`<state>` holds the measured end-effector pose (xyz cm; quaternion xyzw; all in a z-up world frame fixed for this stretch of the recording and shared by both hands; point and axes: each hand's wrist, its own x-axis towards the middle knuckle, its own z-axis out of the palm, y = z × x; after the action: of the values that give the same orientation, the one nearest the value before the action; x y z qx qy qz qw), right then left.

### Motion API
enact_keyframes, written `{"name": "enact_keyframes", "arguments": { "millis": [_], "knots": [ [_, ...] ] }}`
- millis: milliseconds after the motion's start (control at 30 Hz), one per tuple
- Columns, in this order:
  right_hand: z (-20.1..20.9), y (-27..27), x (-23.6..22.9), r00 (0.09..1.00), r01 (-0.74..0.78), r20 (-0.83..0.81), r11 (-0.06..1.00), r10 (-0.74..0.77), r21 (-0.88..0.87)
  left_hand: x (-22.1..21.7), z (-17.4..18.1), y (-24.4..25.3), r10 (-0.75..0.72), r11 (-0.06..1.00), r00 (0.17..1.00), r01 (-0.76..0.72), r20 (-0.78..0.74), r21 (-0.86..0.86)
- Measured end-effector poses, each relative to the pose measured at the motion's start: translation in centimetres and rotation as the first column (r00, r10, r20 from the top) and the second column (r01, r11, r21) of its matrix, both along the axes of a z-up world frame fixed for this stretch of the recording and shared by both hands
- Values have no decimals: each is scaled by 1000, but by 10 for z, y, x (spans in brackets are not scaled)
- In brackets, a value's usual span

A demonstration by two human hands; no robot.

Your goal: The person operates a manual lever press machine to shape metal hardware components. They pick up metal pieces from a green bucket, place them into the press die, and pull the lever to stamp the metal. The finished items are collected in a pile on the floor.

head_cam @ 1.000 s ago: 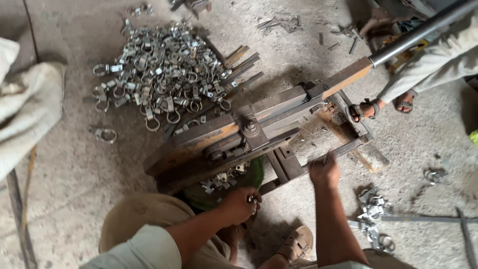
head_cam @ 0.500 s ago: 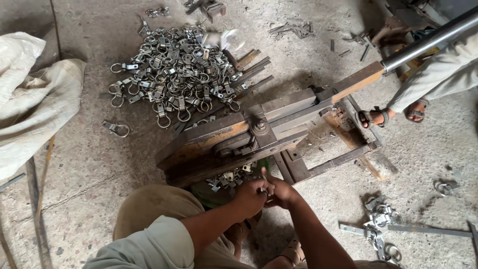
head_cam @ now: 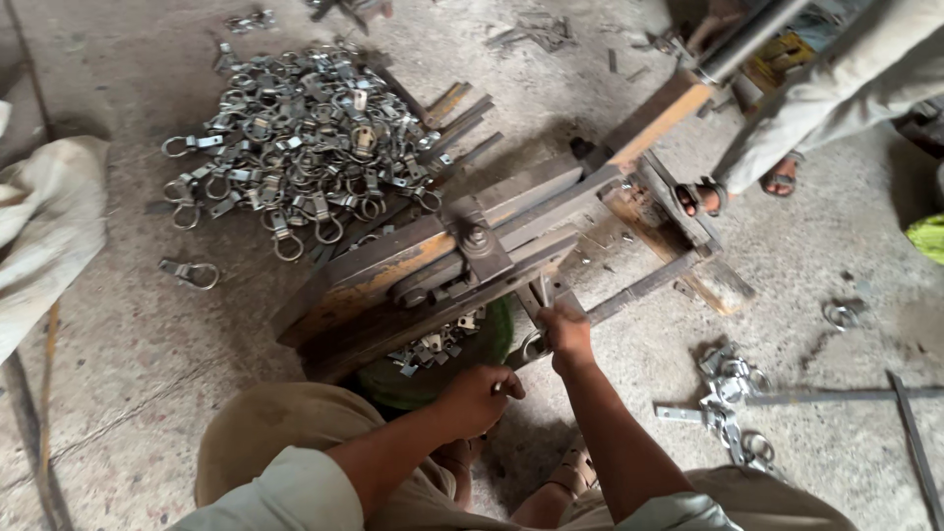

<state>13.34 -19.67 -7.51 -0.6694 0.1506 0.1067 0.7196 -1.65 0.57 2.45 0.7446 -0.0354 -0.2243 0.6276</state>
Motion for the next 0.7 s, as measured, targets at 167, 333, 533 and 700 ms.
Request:
{"name": "enact_keyframes", "arguments": {
  "millis": [167, 333, 533, 700],
  "knots": [
    [69, 15, -4, 958, 3, 235, 819, 162, -574, 4, -21, -3, 24, 999, 999, -24, 35, -22],
    [81, 33, -2, 913, -107, 192, 665, 361, -739, 8, -24, 0, 63, 998, 984, -61, 167, -22],
    [56, 44, 5, 795, -128, 313, 649, 519, -750, 8, -5, 4, 99, 994, 994, -101, -39, -45],
    [53, 50, 3, 794, -201, 205, 566, 572, -800, 8, 2, 3, 84, 996, 991, -87, -108, -27]
  ]
}}
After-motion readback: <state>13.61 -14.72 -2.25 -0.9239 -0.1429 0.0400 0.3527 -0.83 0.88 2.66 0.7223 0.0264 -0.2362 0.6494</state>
